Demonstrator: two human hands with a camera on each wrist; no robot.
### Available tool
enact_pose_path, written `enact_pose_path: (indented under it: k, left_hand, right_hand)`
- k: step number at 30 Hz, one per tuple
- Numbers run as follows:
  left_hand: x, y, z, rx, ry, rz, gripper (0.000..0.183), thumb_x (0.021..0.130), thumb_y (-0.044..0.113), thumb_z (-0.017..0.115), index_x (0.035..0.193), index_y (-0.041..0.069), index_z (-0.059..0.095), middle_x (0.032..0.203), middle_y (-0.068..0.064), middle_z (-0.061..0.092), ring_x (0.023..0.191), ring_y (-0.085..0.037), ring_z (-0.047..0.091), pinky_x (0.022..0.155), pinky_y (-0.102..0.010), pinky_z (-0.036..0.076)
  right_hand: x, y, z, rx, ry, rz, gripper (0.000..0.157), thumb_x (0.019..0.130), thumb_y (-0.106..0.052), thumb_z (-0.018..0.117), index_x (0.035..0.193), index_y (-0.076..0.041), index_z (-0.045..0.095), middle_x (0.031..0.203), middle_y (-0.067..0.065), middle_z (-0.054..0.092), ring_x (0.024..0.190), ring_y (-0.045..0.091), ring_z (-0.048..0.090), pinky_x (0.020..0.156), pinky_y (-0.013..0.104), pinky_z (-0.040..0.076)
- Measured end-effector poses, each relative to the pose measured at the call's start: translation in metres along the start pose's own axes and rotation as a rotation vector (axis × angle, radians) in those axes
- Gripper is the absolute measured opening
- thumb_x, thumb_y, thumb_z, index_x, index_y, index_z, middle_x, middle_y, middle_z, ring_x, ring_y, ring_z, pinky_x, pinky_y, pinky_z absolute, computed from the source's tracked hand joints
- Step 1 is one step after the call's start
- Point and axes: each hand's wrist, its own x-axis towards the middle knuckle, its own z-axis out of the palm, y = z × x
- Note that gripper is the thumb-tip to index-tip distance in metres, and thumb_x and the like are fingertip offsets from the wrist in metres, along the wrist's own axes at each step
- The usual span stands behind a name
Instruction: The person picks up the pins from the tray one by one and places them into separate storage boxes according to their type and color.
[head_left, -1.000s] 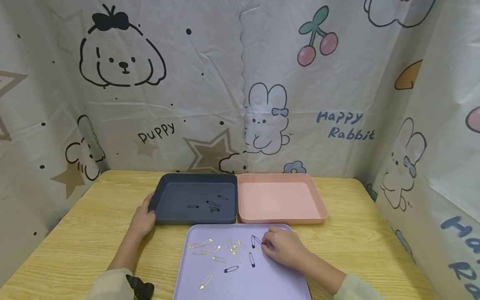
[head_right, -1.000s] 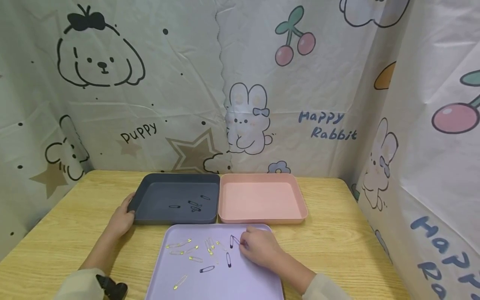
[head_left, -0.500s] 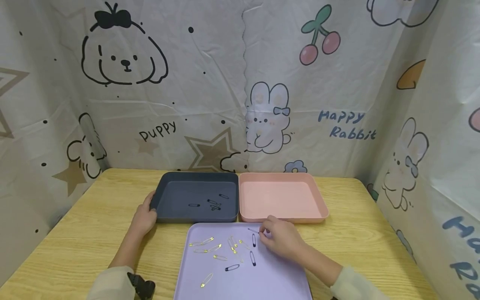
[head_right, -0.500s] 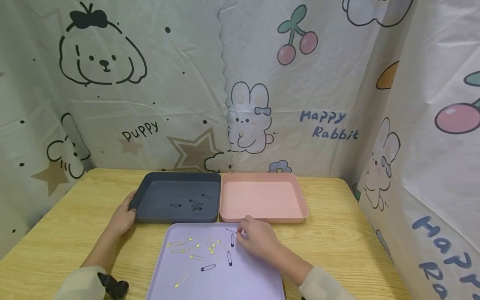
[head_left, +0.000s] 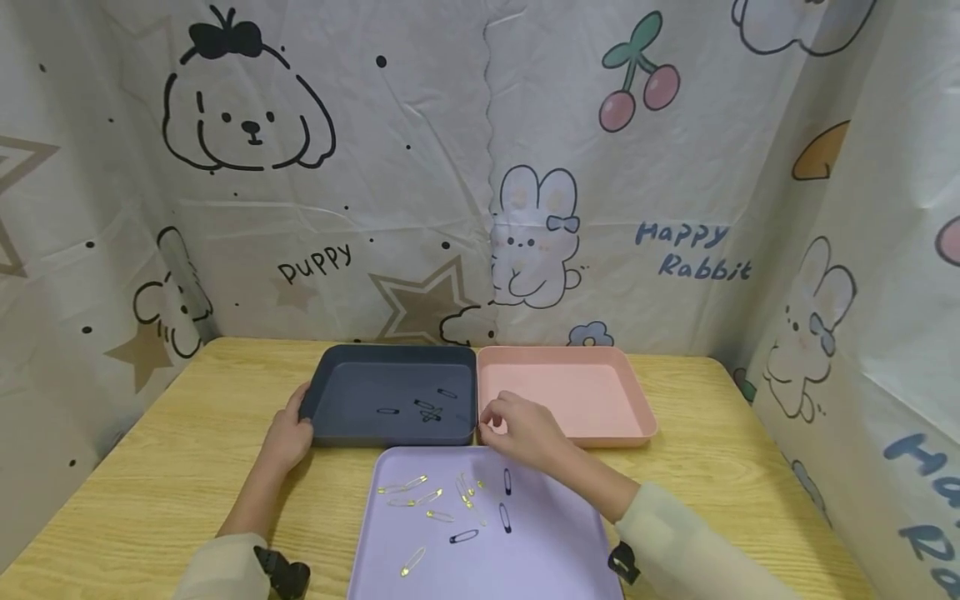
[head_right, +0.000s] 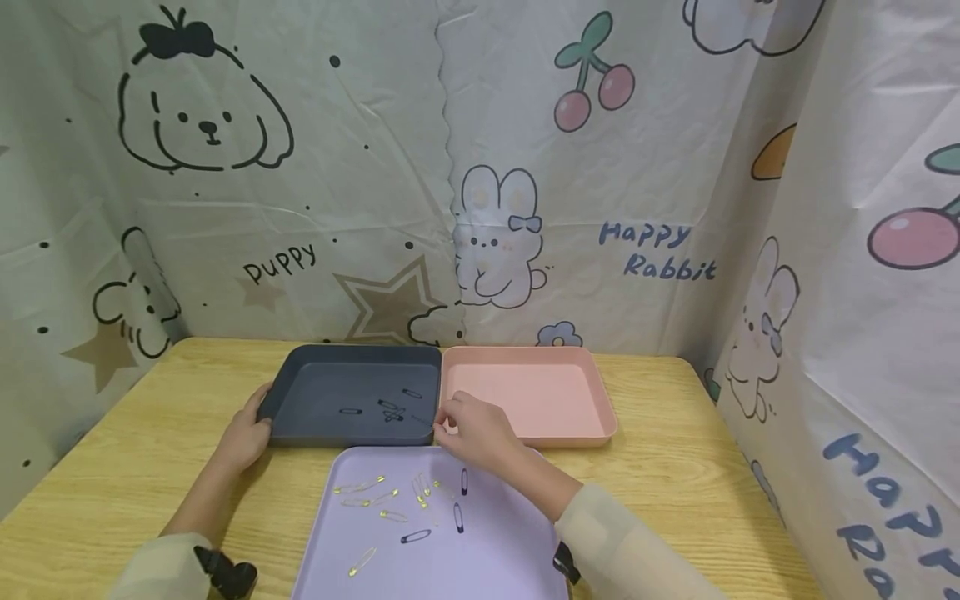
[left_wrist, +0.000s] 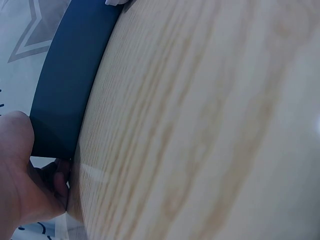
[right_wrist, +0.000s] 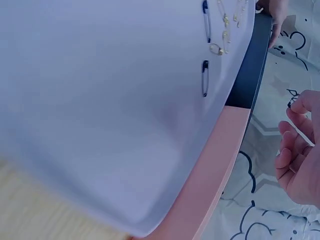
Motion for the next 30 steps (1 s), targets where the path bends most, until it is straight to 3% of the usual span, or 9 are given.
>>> enact_pose_path:
  k: [11,19,30]
  left_hand:
    - [0.0,-0.001,-0.002,0.008,0.003,0.009,0.065,0.087,0.003,0.024,0.149,0.002,0.004,0.136,-0.044,0.028,0.126,-0.057,0.028,0.103,-0.064,0.027]
    - [0.0,0.0,-0.003,0.003,0.002,0.01,0.065,0.087,0.003,0.025,0.149,0.003,0.004,0.139,-0.042,0.025,0.128,-0.057,0.025,0.104,-0.063,0.025]
    - [0.001,-0.002,0.0,-0.008,0.009,0.006,0.065,0.087,0.003,0.026,0.149,0.003,0.006,0.137,-0.043,0.028,0.126,-0.057,0.028,0.103,-0.064,0.026]
  right_hand:
    - [0.04,-0.025,0.016,0.024,-0.075,-0.053,0.01,0.082,-0.023,0.061,0.085,-0.017,0.069,0.079,-0.007,0.058,0.071,0.006,0.052,0.061,0.018,0.043]
    - [0.067,-0.038,0.031,0.011,-0.13,-0.04,0.012,0.085,-0.026,0.059,0.087,-0.02,0.069,0.078,-0.007,0.056,0.066,0.004,0.05,0.055,0.016,0.039]
    - [0.084,-0.055,0.056,-0.045,-0.202,-0.003,0.012,0.086,-0.028,0.059,0.089,-0.021,0.07,0.079,-0.008,0.056,0.061,0.002,0.047,0.052,0.017,0.037]
